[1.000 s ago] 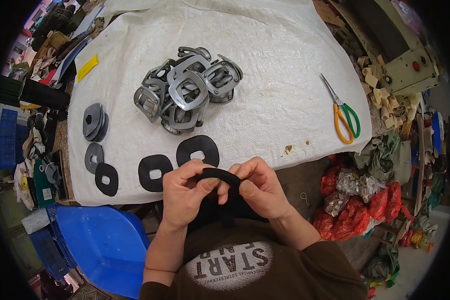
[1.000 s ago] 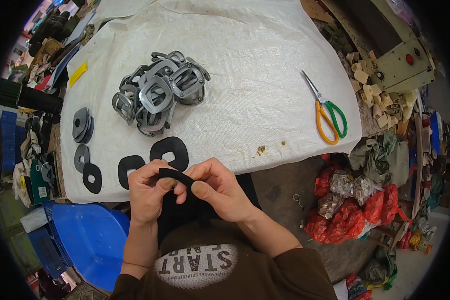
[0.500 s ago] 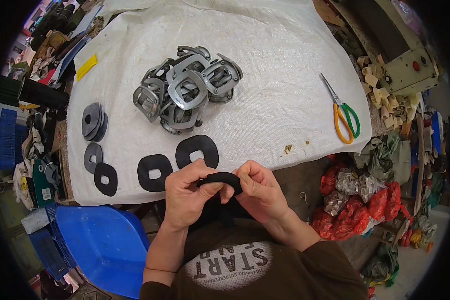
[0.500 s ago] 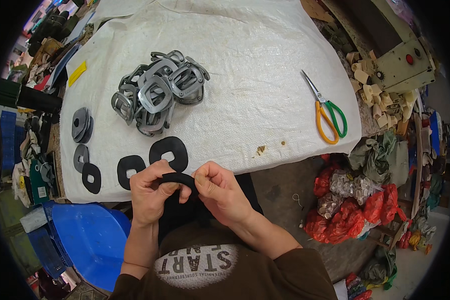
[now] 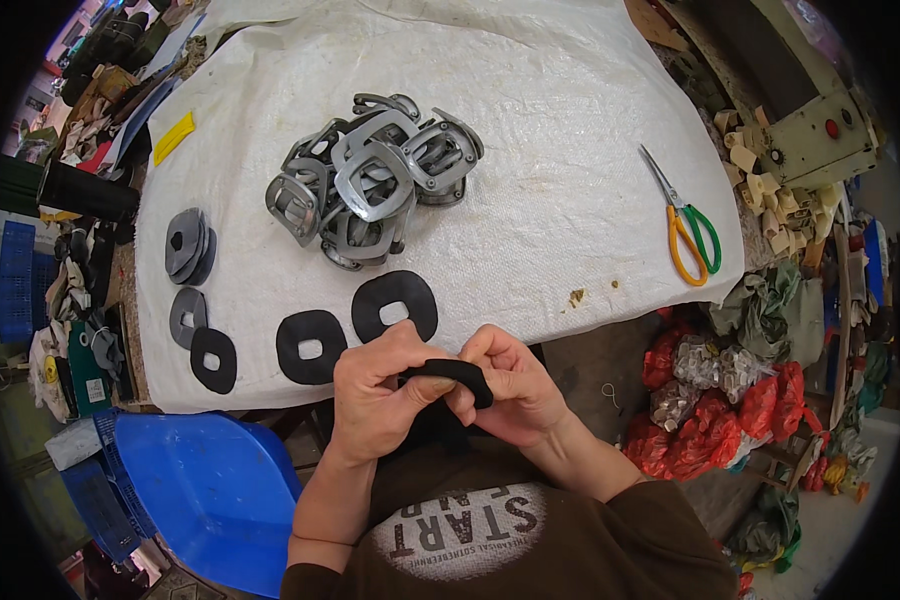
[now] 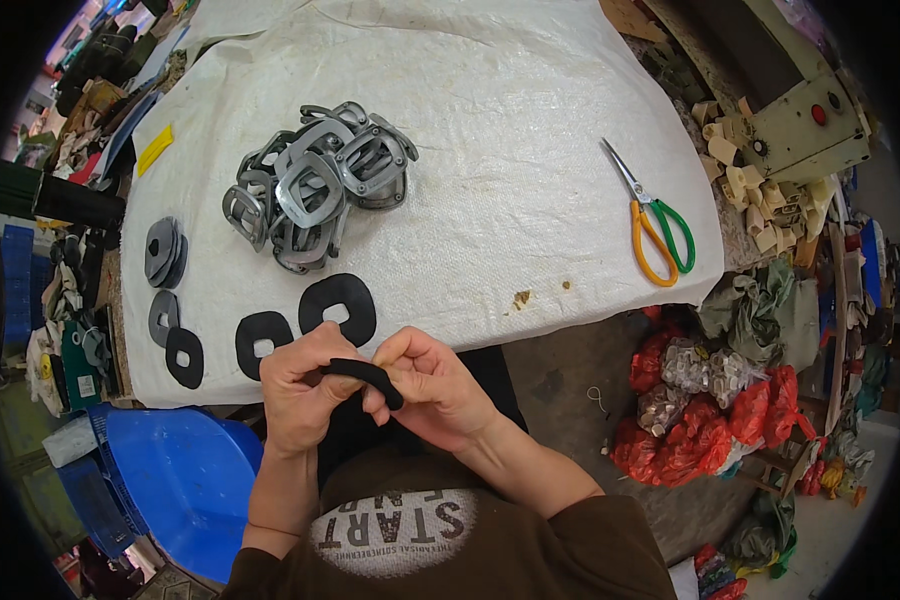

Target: The recorder organizes metal buckle components and attaches foam or fabric padding to them, trimming the excess with scissors.

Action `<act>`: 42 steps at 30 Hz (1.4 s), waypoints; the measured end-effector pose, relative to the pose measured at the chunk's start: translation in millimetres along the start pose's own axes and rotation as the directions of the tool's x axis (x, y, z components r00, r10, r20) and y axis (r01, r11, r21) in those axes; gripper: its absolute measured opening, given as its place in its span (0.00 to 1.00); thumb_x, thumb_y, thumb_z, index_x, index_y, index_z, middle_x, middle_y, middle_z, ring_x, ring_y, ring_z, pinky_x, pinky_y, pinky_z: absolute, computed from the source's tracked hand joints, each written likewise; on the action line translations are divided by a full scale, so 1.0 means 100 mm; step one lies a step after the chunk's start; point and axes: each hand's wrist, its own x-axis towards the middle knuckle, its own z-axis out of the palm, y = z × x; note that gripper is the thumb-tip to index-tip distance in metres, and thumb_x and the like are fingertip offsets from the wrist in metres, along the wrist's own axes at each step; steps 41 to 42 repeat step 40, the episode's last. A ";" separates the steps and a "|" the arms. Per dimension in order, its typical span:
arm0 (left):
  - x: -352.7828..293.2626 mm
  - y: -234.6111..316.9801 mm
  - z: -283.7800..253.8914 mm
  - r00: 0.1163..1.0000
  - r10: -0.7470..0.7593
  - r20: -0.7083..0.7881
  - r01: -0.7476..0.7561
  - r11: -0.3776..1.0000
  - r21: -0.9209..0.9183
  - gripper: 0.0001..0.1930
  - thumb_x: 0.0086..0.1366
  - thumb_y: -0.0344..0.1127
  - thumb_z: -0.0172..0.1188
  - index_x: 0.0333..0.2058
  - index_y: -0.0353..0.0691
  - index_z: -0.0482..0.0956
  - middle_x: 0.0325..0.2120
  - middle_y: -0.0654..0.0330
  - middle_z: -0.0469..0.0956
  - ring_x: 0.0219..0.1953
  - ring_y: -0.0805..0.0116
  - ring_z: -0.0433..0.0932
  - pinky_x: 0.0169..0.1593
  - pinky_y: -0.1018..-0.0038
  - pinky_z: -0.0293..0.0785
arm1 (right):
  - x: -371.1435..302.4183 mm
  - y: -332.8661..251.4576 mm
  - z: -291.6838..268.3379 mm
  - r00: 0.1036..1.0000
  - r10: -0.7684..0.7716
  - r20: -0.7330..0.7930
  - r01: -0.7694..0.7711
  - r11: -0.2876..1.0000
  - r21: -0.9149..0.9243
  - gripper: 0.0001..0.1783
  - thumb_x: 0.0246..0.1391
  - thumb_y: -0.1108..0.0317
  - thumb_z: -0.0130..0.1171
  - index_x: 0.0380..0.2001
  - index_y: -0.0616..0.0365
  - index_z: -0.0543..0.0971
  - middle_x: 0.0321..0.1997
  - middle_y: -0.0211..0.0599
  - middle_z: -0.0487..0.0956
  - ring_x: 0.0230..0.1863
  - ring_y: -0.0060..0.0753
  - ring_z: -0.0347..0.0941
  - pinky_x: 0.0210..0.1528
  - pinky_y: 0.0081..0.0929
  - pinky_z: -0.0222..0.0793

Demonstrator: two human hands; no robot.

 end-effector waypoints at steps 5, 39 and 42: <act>0.00 0.00 -0.01 0.999 -0.036 -0.008 0.037 0.998 0.049 0.07 0.52 0.32 0.65 0.29 0.35 0.81 0.17 0.65 0.76 0.21 0.78 0.61 0.26 0.80 0.57 | 0.01 -0.09 0.11 0.999 -0.014 -0.052 0.008 0.993 -0.117 0.10 0.57 0.68 0.52 0.39 0.61 0.68 0.32 0.43 0.77 0.33 0.33 0.75 0.37 0.28 0.71; 0.06 0.10 0.02 0.991 0.136 -0.012 -0.122 0.923 0.364 0.08 0.50 0.29 0.66 0.31 0.39 0.82 0.21 0.64 0.73 0.23 0.75 0.70 0.26 0.81 0.65 | -0.05 -0.02 -0.03 0.951 -0.309 0.004 0.267 0.815 -0.515 0.13 0.59 0.66 0.48 0.44 0.62 0.66 0.40 0.52 0.74 0.39 0.41 0.75 0.45 0.34 0.70; 0.06 0.10 0.01 0.995 0.100 -0.027 -0.082 0.919 0.385 0.08 0.51 0.29 0.66 0.32 0.41 0.83 0.21 0.64 0.74 0.24 0.74 0.71 0.27 0.81 0.66 | -0.04 -0.02 -0.03 0.951 -0.309 0.006 0.267 0.814 -0.516 0.13 0.59 0.66 0.48 0.44 0.62 0.66 0.40 0.52 0.74 0.39 0.41 0.75 0.45 0.34 0.70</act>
